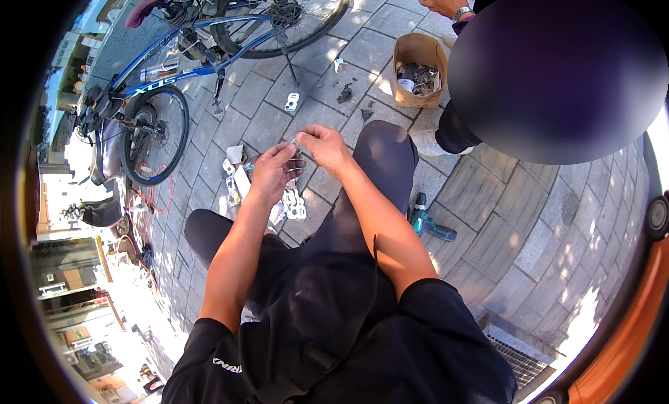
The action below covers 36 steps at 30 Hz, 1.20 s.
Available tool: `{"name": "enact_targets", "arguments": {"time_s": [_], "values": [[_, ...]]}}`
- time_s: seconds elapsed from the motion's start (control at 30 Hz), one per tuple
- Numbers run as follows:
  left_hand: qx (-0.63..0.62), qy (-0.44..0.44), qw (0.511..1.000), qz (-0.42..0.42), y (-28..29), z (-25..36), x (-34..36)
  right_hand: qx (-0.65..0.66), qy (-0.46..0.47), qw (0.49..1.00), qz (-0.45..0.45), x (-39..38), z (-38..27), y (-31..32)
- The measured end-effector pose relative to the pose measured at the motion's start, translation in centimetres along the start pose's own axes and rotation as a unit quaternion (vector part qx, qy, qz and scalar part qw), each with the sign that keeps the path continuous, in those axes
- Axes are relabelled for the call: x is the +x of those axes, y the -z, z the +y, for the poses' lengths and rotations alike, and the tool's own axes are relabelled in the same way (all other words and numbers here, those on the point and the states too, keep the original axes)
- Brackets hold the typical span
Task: The person sits on the sidewalk and uses pliers to manipulate a small metal bicycle component, likely a brake caliper or derailleur. They repeatedly squeeze the tool and adjust the part while a bystander watches. The person occasionally picks up other small items from the ground but focuses primarily on the single metal piece.
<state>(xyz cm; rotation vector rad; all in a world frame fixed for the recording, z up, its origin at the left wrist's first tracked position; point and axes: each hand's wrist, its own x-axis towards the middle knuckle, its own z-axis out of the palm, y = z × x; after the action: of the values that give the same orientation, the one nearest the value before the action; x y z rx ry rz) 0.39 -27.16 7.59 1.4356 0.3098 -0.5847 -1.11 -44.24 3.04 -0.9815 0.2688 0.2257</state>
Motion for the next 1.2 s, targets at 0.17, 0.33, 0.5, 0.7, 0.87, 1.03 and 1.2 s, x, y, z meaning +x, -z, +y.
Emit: {"name": "enact_targets", "arguments": {"time_s": [0.17, 0.33, 0.5, 0.7, 0.87, 1.03, 1.2], "values": [[-0.025, 0.000, 0.999, 0.025, 0.2, -0.1, -2.4, -0.060, 0.030, 0.996, -0.050, 0.1, 0.0, -1.1], [-0.033, -0.009, 0.999, -0.036, 1.1, 1.5, -3.1, -0.064, 0.034, 0.996, -0.043, -0.4, -0.6, -1.5], [0.076, -0.049, 0.991, -0.101, 0.8, 2.0, -1.1, -0.015, -0.016, 1.000, -0.019, -2.4, -2.0, 0.1], [0.154, -0.125, 0.969, -0.146, 0.7, 9.2, 4.8, -0.180, -0.006, 0.964, 0.195, -2.6, -4.9, 0.8], [0.153, -0.228, 0.953, -0.124, -2.2, 15.7, 11.8, -0.334, -0.023, 0.916, 0.220, 7.1, 4.7, 10.0], [0.102, -0.258, 0.958, -0.066, -3.7, 14.1, 16.1, -0.507, -0.125, 0.816, 0.248, 12.9, 12.0, 14.0], [0.161, -0.267, 0.950, -0.017, -1.2, 15.7, 15.9, -0.539, -0.186, 0.783, 0.248, 16.7, 17.5, 18.7]]}}
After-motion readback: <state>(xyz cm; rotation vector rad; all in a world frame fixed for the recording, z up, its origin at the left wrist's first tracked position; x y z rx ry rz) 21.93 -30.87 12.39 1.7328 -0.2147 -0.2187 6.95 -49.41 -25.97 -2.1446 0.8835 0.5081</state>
